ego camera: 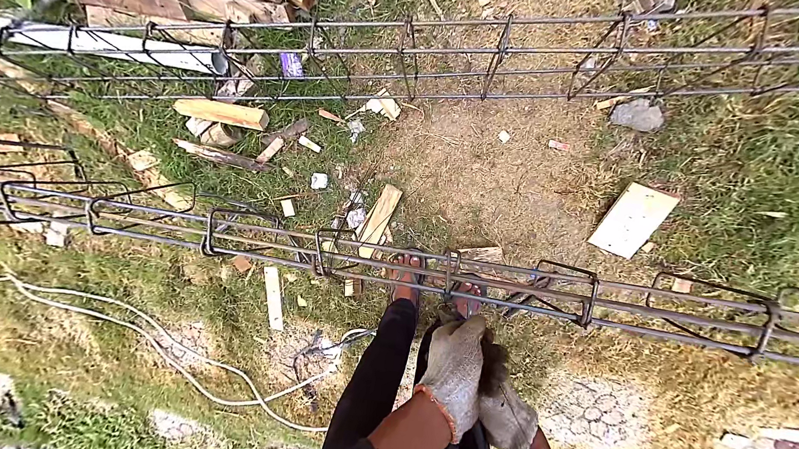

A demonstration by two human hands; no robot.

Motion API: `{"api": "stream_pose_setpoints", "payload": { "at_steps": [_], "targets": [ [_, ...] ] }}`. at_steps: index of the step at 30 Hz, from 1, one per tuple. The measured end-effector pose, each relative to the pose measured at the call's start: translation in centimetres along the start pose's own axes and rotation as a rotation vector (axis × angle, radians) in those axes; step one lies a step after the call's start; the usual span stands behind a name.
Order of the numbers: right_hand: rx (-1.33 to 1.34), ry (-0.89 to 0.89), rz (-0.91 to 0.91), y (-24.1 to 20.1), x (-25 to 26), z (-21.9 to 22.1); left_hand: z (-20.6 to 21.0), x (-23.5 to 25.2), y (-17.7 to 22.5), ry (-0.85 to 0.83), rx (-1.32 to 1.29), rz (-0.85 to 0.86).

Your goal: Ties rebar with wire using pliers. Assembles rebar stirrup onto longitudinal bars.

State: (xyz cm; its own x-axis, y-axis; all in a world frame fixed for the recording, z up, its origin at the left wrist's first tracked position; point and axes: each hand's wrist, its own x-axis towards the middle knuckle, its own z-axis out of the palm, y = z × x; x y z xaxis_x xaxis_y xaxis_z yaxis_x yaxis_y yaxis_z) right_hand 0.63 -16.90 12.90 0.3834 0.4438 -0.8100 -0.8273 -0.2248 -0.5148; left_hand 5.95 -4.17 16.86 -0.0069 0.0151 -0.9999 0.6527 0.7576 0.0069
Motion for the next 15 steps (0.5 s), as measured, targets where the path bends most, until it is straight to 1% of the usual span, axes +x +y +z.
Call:
{"api": "stream_pose_setpoints", "payload": {
  "at_steps": [1,3,6,8,10,12,14,15],
  "targets": [
    [-0.131,-0.008,-0.033,-1.3,0.2,0.6,-0.4,-0.1,0.0,-0.009,0.017,0.008],
    [-0.359,0.029,0.008,-2.3,0.6,1.1,-1.2,-0.1,-0.1,-0.012,0.063,0.046],
    [-0.565,0.044,0.126,-3.1,0.8,1.5,-2.2,-0.2,0.0,-0.036,0.138,0.093],
    [-0.682,0.061,0.165,-2.8,1.0,1.9,-2.5,-0.3,0.3,-0.032,0.187,0.079],
    [-0.691,0.148,0.135,-1.5,1.3,2.5,-2.5,-0.2,0.5,-0.02,0.225,0.066],
    [-0.626,0.229,0.075,-0.2,1.8,3.1,-2.6,0.3,0.6,-0.016,0.273,0.06],
    [-0.445,0.237,0.079,0.0,1.6,3.8,-3.0,1.0,0.3,-0.008,0.389,0.102],
    [-0.282,0.208,0.107,-0.3,0.9,4.1,-3.3,1.5,0.1,-0.004,0.471,0.146]
  ]
}}
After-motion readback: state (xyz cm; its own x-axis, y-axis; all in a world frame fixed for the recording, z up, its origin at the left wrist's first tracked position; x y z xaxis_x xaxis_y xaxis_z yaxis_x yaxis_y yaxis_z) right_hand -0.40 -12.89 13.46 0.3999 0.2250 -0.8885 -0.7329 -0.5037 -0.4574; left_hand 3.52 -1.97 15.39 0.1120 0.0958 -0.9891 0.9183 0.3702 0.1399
